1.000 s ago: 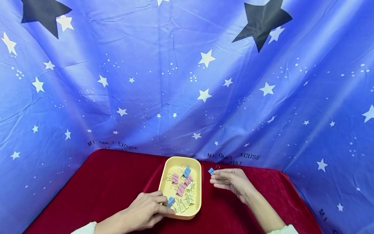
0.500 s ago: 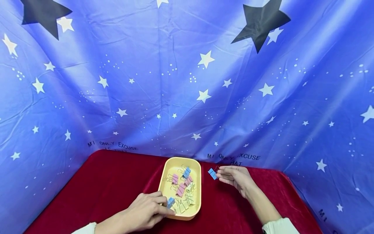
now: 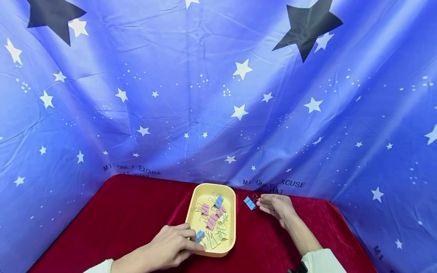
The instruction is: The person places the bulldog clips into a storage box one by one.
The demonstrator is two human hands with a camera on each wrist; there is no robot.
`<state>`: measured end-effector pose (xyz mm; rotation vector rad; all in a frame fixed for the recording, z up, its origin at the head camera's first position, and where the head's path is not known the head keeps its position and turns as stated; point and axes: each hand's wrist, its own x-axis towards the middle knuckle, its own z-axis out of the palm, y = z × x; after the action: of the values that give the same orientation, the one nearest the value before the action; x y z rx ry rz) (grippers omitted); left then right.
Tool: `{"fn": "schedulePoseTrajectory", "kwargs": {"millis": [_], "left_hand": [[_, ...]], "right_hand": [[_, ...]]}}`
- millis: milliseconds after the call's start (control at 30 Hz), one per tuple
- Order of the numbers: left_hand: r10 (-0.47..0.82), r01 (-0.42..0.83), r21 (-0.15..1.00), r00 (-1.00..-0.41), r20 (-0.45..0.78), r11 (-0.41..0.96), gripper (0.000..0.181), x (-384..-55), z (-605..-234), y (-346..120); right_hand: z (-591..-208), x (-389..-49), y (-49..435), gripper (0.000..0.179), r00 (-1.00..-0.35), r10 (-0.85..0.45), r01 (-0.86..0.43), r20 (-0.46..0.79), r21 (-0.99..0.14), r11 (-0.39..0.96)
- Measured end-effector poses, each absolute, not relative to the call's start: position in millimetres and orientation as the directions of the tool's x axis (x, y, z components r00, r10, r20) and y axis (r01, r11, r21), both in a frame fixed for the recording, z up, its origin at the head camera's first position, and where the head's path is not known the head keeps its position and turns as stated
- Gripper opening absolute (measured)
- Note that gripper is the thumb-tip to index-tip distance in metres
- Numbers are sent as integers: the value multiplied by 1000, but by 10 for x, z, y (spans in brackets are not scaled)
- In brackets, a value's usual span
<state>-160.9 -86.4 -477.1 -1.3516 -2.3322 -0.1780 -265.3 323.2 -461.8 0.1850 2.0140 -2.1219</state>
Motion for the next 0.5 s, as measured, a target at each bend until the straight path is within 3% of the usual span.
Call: {"fn": "schedulePoseTrajectory", "kwargs": {"millis": [167, 500], "left_hand": [[792, 849, -99, -434, 429, 519, 42, -1606, -4757, -865], [794, 847, -98, -442, 418, 523, 42, -1599, -4760, -865]], "right_hand": [[-4642, -2749, 3220, 22, -975, -23, 223, -223, -974, -42], [-4709, -2889, 3146, 51, -973, 19, 232, -232, -973, 13]]}}
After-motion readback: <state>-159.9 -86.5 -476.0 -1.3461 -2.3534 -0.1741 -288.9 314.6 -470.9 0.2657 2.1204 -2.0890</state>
